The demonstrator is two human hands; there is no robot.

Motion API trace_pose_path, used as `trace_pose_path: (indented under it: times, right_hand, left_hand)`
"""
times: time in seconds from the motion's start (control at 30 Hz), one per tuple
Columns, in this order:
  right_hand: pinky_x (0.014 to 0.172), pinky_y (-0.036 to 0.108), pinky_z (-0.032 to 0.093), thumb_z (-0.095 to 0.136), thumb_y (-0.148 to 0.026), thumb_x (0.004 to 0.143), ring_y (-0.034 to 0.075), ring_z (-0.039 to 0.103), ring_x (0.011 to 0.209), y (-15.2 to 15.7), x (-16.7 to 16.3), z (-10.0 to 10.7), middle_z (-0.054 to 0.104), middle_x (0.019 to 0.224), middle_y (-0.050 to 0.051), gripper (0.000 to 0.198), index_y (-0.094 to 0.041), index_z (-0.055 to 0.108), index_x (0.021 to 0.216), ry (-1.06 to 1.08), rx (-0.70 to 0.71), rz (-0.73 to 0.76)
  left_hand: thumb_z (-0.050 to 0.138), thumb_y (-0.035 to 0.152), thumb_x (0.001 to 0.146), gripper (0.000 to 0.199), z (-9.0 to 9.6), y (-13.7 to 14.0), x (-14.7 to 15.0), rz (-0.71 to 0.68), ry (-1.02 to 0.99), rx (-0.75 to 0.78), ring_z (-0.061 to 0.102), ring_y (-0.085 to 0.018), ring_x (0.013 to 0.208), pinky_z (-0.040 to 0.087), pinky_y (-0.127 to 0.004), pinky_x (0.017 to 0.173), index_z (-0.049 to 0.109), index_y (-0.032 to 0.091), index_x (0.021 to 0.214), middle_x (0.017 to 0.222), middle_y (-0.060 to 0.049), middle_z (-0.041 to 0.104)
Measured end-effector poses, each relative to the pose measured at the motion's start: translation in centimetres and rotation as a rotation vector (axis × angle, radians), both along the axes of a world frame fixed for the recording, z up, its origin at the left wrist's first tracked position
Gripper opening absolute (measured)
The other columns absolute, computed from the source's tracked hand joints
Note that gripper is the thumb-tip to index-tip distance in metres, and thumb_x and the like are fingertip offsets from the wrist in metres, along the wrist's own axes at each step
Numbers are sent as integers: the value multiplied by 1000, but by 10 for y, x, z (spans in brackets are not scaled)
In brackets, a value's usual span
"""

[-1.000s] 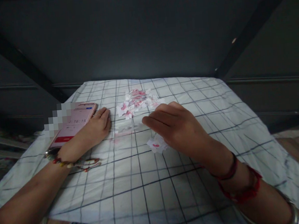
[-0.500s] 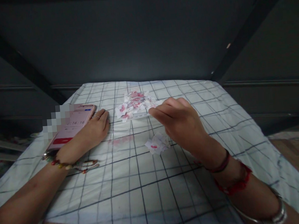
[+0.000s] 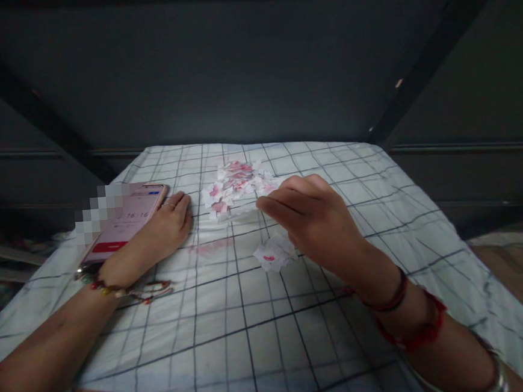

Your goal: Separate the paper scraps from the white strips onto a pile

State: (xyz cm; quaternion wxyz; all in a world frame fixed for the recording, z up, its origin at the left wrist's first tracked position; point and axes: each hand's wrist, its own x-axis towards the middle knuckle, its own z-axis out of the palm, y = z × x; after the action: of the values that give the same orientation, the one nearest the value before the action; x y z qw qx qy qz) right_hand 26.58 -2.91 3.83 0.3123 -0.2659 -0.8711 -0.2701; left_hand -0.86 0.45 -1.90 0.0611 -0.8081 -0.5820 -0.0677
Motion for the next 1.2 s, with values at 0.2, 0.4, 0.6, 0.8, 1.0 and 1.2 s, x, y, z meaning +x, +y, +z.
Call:
trace_pose_path:
  times: [0.2,0.4,0.6,0.8,1.0,1.2]
  right_hand:
    - [64,31,40,43,5,79,16,57,77,-3,-9,-3,67,79,0,31,-19,54,96,8,36,27]
    - [63,31,38,38,6,81,15,55,73,-7,-7,4,65,73,-1,31,-20,52,91,-30,-13,44]
    - [64,31,40,45,5,80,15,57,76,-7,4,11,67,79,0,31,-21,56,94,13,-18,50]
    - [63,31,43,44,4,80,17,58,74,-4,15,13,67,78,1,30,-19,59,92,-41,-98,19]
    - [60,25,46,50,1,80,13,60,70,-4,47,27,63,74,-1,28,-24,61,86,23,-210,-9]
    - [62,27,50,48,-1,82,13,61,73,-5,42,24,64,76,0,27,-24,61,86,44,-224,-6]
  left_hand:
    - [28,15,90,39,-2,-1,1,20,-34,12,44,-30,125,39,-47,104,48,-2,120,128,-27,49]
    - [27,15,90,40,2,-2,2,30,-38,-24,46,-31,124,39,-48,104,47,-3,121,130,-28,47]
    - [28,16,90,41,-2,-1,-1,2,-69,23,46,-32,123,41,-51,100,48,-1,121,128,-28,50]
    - [28,16,90,41,-1,-1,-1,8,-46,25,48,-31,119,39,-51,102,49,-1,119,127,-28,50]
    - [26,16,90,39,3,-2,1,-25,-5,27,52,-30,114,39,-50,101,52,-1,114,120,-27,53]
    - [28,16,90,38,-2,-1,0,1,-18,75,50,-31,117,39,-51,102,50,1,117,124,-27,52]
